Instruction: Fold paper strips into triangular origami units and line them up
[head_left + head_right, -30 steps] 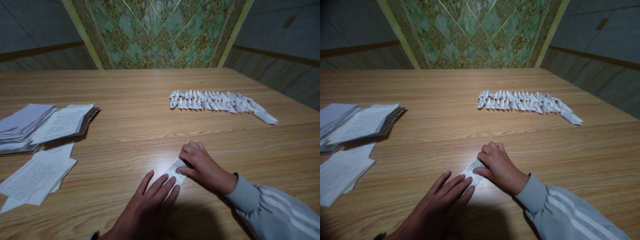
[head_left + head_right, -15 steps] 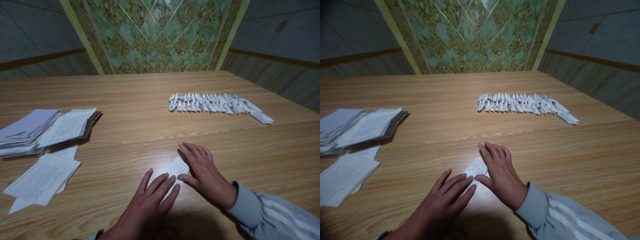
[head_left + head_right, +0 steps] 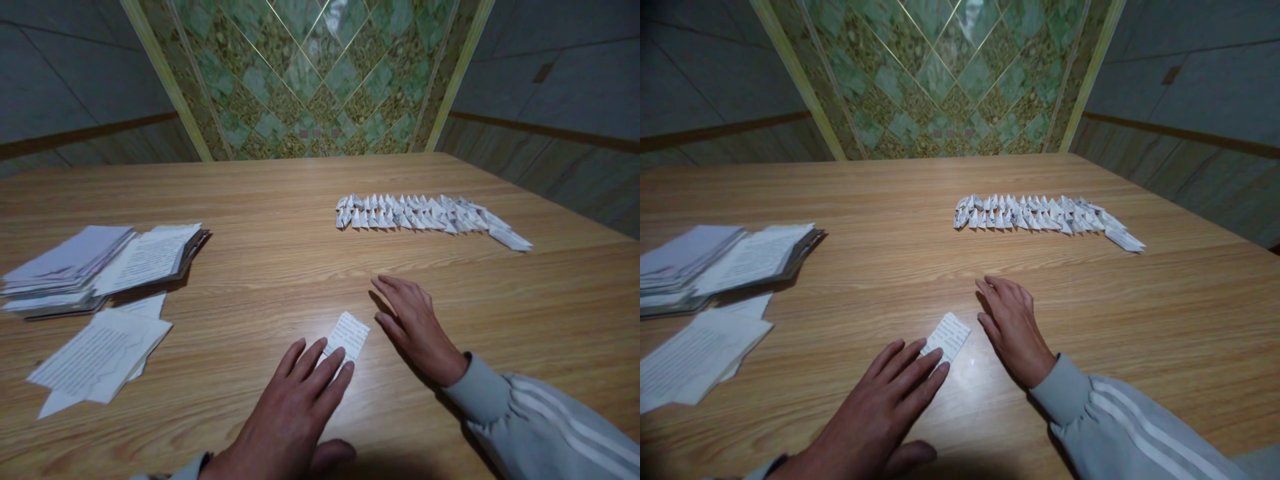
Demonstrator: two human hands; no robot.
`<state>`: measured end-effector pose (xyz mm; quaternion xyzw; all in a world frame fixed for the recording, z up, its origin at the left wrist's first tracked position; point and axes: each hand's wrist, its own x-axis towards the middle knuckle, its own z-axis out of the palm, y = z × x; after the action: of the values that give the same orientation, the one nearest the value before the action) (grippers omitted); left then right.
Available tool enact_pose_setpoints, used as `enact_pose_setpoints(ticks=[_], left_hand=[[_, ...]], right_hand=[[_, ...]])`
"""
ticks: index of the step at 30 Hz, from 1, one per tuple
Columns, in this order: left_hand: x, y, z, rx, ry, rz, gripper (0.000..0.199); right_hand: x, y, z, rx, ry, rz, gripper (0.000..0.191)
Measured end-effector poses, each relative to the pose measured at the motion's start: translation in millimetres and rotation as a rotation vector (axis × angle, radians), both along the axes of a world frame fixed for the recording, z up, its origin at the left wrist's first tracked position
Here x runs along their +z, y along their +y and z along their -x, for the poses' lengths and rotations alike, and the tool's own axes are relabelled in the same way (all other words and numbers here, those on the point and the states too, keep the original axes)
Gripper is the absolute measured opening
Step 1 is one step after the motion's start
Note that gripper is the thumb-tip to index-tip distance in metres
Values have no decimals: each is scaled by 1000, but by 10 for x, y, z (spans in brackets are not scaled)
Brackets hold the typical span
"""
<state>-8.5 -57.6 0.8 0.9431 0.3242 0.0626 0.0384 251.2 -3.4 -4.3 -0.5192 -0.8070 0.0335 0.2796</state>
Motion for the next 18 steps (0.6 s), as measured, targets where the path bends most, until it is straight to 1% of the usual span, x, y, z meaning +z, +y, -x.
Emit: enact_pose_setpoints(ticks=[2,4,6,8,10,12,13,15,18], left_hand=[[-18,-37,-4,41,-32,-24,81],[-35,-69,-1,77,-85,-51,69],[-29,-86,9,97,-161,-57,59],[8,-81,30,119,-261,-19,50],[73,-49,62,156,-364,56,37],[148,11,103,202,-437,127,24],[182,50,126,202,-454,144,19],[233,133,171,214,-449,158,15],[259,242,212,170,-397,152,15]], right_hand=[[85,-30,65,78,76,-16,31],[170,-87,159,200,127,11,24],[229,-149,251,291,102,59,27],[249,-189,317,335,46,103,36],[241,-200,352,336,-7,138,44],[224,-192,365,308,-46,164,45],[217,-185,367,289,-57,176,43],[212,-175,370,264,-67,192,36],[212,-170,372,269,-44,181,26]])
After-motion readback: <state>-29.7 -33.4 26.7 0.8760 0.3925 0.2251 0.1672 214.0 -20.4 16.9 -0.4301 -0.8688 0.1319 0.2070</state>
